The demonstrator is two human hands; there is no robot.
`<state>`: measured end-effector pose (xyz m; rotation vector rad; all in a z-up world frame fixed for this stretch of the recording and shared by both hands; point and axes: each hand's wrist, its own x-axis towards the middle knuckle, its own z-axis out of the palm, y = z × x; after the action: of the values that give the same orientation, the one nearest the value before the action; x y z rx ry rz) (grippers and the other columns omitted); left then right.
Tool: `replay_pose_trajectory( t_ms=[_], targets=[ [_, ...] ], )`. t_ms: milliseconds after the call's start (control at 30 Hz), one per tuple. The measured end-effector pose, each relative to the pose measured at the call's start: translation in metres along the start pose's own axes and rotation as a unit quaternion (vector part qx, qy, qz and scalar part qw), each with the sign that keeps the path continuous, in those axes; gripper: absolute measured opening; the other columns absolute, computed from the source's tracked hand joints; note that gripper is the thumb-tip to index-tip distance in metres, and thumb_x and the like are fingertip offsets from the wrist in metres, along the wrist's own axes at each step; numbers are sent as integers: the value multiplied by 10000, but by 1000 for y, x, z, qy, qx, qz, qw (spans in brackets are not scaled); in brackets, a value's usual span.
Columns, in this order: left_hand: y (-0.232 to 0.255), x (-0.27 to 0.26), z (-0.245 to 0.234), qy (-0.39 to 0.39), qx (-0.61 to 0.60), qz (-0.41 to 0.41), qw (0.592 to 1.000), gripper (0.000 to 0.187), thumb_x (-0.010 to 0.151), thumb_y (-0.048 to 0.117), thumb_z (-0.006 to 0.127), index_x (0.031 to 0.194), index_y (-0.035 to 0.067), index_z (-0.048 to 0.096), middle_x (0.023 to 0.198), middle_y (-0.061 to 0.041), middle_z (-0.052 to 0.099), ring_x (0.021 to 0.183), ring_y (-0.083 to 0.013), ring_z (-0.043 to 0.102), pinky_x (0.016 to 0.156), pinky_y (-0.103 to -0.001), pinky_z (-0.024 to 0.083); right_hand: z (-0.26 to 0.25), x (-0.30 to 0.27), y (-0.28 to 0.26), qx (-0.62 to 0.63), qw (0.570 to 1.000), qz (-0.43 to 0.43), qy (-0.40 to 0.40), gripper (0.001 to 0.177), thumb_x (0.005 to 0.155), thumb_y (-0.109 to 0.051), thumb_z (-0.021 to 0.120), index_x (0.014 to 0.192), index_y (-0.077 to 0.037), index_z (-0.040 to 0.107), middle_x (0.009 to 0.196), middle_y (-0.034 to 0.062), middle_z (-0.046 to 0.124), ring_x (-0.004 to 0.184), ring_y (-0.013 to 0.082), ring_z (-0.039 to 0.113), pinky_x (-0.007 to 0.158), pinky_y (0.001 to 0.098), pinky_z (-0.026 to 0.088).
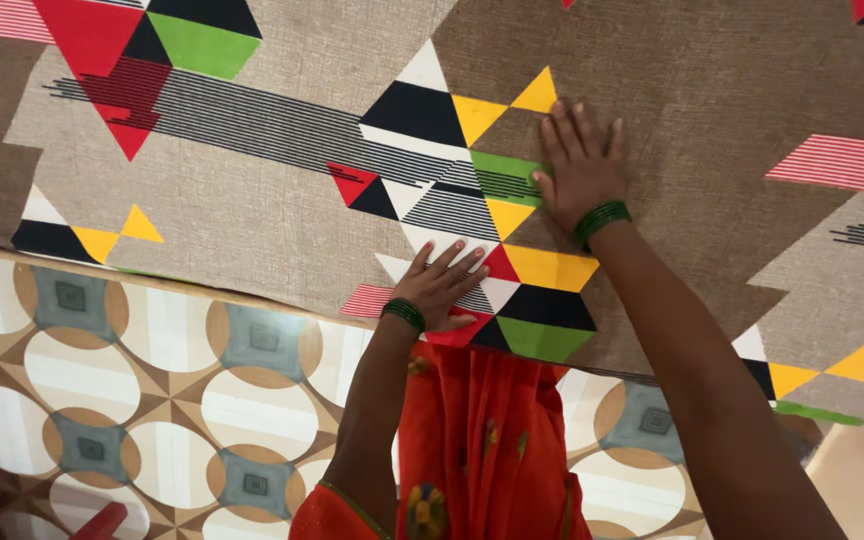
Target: The person spreads a patterned sheet over a mattress and smooths it down by hand, then tucks the edges of the sheet under the mattress along the side and corners.
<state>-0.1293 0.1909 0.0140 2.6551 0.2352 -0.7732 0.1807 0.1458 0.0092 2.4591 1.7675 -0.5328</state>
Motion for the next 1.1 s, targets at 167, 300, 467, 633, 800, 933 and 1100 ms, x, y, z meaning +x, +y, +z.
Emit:
replay_pose_trajectory(
  t_ms=[167, 300, 467, 633, 800, 933, 1100],
  targets=[
    [-3, -1, 11, 21, 1, 16, 1000, 906, 863, 802, 442, 1613, 361, 190, 1712, 73, 59, 1571, -186, 46, 1265, -529, 16, 14, -19, -26, -98, 993, -51, -39, 730, 969, -574, 322, 1607, -234, 224, 1716, -8, 104, 1549, 180, 72, 1198, 628, 7],
    [-6, 2, 22, 67, -4, 23, 997, 890, 855, 786, 481, 1589, 333, 266, 1707, 15, 100, 1569, -223, 80, 1251, -574, 38, 22, -47, -52, -95, 993, -62, -36, 670, 1000, -521, 407, 1599, -236, 313, 1724, 25, 166, 1574, 204, 108, 1202, 647, 43],
    [-11, -7, 32, 178, -45, 47, 982, 897, 844, 739, 591, 1572, 265, 369, 1711, -61, 173, 1580, -266, 129, 1250, -634, 80, 28, -71, -90, -18, 998, -60, -8, 677, 963, -484, 511, 1575, -222, 389, 1694, 44, 235, 1568, 252, 161, 1234, 652, 86],
    [-12, -14, 24, 194, -97, 59, 974, 924, 836, 737, 613, 1546, 194, 377, 1699, -140, 187, 1588, -313, 144, 1247, -655, 85, 22, -95, -125, -80, 994, -72, -14, 678, 949, -479, 506, 1578, -249, 401, 1702, 30, 264, 1564, 275, 176, 1215, 641, 102],
    [-24, -24, 11, 239, -154, 89, 955, 918, 836, 677, 652, 1572, 191, 398, 1703, -145, 179, 1590, -326, 152, 1250, -654, 103, 31, -110, -156, -106, 984, -53, -133, 710, 961, -570, 468, 1582, -239, 369, 1663, 0, 256, 1571, 274, 146, 1214, 640, 82],
    [-66, -16, -15, 189, -94, 75, 975, 828, 871, 637, 673, 1527, 191, 434, 1709, -140, 185, 1580, -341, 164, 1230, -657, 125, 38, -116, -165, -82, 987, -63, -120, 692, 969, -618, 400, 1584, -316, 301, 1685, -49, 190, 1558, 201, 134, 1225, 639, 60],
    [-161, 24, -93, 105, 13, -50, 993, 831, 922, 653, 560, 1614, 301, 265, 1705, -70, 79, 1568, -303, 90, 1235, -636, 60, 42, -115, -165, -68, 986, -47, -148, 711, 942, -634, 385, 1583, -363, 241, 1689, -109, 137, 1549, 171, 128, 1222, 621, 42]
  ],
)
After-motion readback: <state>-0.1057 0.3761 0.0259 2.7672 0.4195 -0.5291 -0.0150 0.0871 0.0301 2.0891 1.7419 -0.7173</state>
